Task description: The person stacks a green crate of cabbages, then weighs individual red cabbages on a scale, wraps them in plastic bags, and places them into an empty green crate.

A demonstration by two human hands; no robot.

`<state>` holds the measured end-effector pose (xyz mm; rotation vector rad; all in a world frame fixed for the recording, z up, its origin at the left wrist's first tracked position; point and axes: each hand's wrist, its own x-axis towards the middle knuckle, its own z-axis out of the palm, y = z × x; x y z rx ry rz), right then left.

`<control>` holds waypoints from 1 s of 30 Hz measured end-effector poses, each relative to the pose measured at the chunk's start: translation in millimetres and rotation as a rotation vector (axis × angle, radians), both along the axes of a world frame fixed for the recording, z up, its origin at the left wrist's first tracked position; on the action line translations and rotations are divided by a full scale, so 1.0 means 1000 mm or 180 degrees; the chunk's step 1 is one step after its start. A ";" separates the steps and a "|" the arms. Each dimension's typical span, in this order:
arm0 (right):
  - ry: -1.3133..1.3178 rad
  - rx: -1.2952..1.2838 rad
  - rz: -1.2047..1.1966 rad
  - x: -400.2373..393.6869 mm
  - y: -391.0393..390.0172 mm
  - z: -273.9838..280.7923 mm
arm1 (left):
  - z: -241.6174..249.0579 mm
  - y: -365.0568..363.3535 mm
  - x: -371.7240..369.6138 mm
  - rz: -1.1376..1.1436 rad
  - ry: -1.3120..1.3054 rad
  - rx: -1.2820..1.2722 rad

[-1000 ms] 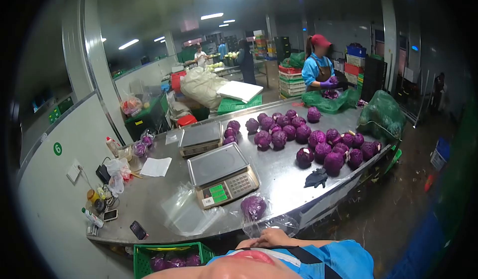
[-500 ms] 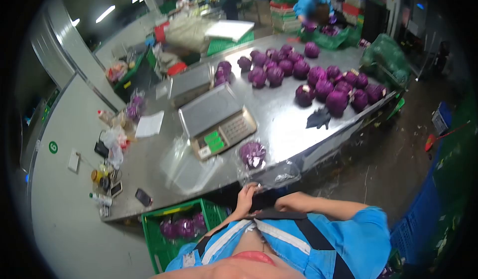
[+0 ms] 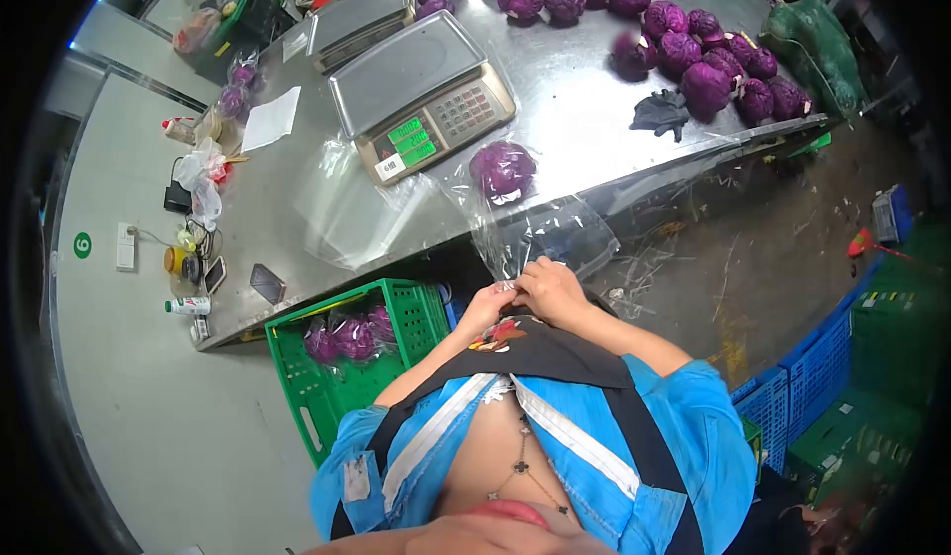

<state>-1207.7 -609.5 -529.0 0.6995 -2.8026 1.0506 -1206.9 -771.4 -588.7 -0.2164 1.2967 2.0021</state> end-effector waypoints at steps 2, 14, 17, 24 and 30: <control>0.0205 0.0303 0.0377 -0.004 0.006 -0.004 | 0.005 0.002 0.001 -0.0135 0.0088 0.0145; -0.1982 0.2230 0.0555 0.074 0.201 -0.016 | 0.018 -0.043 -0.007 -0.0306 0.1762 -0.1217; -0.3206 0.3422 0.0388 0.075 0.276 -0.056 | -0.009 -0.094 -0.005 -0.0957 0.1571 -0.1081; 0.0649 0.1192 0.0063 -0.096 0.126 -0.044 | 0.006 -0.045 -0.085 -0.0246 0.5218 -0.4205; -0.2945 -0.1706 -0.0379 -0.186 0.097 -0.080 | -0.035 -0.056 -0.149 0.0712 0.0578 -0.1644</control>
